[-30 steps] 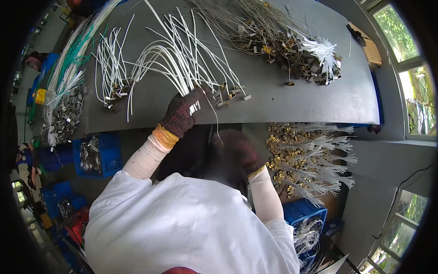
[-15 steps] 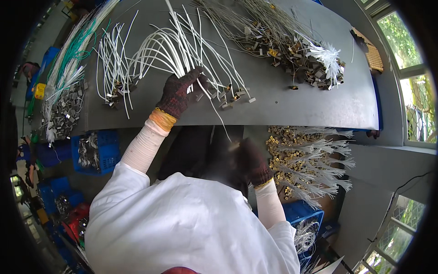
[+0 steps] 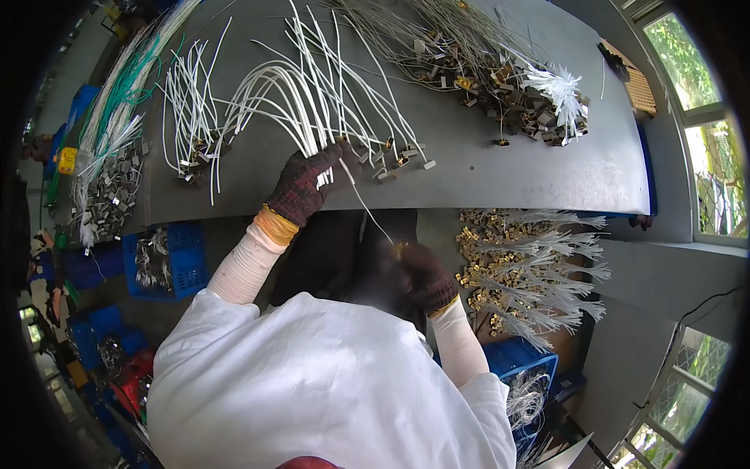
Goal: Manually grouping, bundling, and organizing electrical wire harnesses at a workbench and in storage bins.
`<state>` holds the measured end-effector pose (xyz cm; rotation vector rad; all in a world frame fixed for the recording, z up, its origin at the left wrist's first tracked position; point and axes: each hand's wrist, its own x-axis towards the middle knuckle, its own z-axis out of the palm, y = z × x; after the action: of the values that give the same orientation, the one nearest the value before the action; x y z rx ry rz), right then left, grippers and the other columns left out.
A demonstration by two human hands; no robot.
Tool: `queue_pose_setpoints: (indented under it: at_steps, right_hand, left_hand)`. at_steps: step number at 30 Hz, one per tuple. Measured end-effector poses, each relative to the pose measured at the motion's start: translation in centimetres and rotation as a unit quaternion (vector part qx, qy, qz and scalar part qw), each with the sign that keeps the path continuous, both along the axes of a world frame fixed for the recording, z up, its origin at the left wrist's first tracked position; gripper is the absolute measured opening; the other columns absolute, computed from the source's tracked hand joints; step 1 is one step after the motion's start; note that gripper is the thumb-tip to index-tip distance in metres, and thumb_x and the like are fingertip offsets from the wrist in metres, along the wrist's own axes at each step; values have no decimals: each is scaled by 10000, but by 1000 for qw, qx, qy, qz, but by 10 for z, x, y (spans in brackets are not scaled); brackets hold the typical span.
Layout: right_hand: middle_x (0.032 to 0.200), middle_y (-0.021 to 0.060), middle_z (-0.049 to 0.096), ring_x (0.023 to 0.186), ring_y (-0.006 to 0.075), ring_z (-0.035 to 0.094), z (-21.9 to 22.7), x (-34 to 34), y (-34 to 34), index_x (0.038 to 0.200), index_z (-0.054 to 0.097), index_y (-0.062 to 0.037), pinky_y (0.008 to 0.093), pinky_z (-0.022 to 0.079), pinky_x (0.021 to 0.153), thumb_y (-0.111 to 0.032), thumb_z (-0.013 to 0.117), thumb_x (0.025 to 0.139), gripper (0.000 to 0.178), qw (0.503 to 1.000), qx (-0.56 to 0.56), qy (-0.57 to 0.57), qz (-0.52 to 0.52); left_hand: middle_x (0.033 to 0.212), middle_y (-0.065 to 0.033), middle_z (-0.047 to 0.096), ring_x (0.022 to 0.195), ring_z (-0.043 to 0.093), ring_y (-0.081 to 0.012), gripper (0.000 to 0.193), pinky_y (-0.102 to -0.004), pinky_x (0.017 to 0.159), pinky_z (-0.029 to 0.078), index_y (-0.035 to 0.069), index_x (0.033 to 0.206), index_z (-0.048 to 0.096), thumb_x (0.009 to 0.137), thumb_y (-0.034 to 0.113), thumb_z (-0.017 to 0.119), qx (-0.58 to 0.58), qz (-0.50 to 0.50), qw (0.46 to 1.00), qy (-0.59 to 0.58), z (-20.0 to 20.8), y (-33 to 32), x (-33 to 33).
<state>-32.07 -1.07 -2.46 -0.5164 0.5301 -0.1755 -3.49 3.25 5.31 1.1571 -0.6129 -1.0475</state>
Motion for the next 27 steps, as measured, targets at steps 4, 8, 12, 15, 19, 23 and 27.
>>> queue_pose_setpoints:
  at_steps: [4,8,12,15,19,23,27]
  right_hand:
    - [973,142,659,569,99,537,-20,-6,-3,1294,537,15,237,407,484,-304,687,913,519,991,122,-60,2]
    - [964,129,654,564,92,535,-20,-5,-15,1288,537,25,223,410,477,-299,691,907,523,991,-111,14,73]
    - [966,101,653,581,79,537,-26,10,-17,1287,542,24,202,417,491,-338,693,908,546,968,-243,44,56]
    - [972,79,655,607,75,543,29,53,-10,1278,551,21,197,421,514,-368,669,922,540,994,-112,-15,2]
    - [964,67,659,636,77,550,23,76,-3,1291,545,18,198,429,540,-368,635,942,529,894,-435,86,68]
    - [915,74,670,635,83,552,39,93,-6,1230,600,9,221,437,554,-360,581,970,452,909,-416,-6,23]
    - [910,84,681,683,102,587,46,104,-6,1164,648,-1,244,471,626,-360,541,991,413,741,-666,64,-51]
  left_hand:
    - [1010,-80,697,924,679,-208,229,-381,851,557,52,1131,635,981,217,583,35,-36,994,96,6,1,4]
    - [1008,-85,701,939,685,-216,236,-375,857,556,42,1144,629,968,195,599,53,-58,989,125,6,0,7]
    - [1040,-97,691,962,681,-218,247,-373,859,554,27,1147,623,970,197,597,61,-34,986,149,13,9,-10]
    - [1101,-133,671,1014,669,-244,226,-348,874,550,8,1149,614,972,145,587,-73,-43,996,-25,-17,19,-18]
    - [1100,-116,684,999,667,-228,232,-316,877,538,-5,1145,637,975,143,579,-106,10,987,-120,-25,23,-29]
    - [1079,-100,696,995,662,-187,242,-303,893,525,-12,1133,652,982,166,591,-65,-23,963,-261,-26,38,-31]
    - [1044,-97,705,952,665,-166,269,-310,848,543,-10,1103,659,988,222,588,-89,27,972,-216,-21,41,-34]
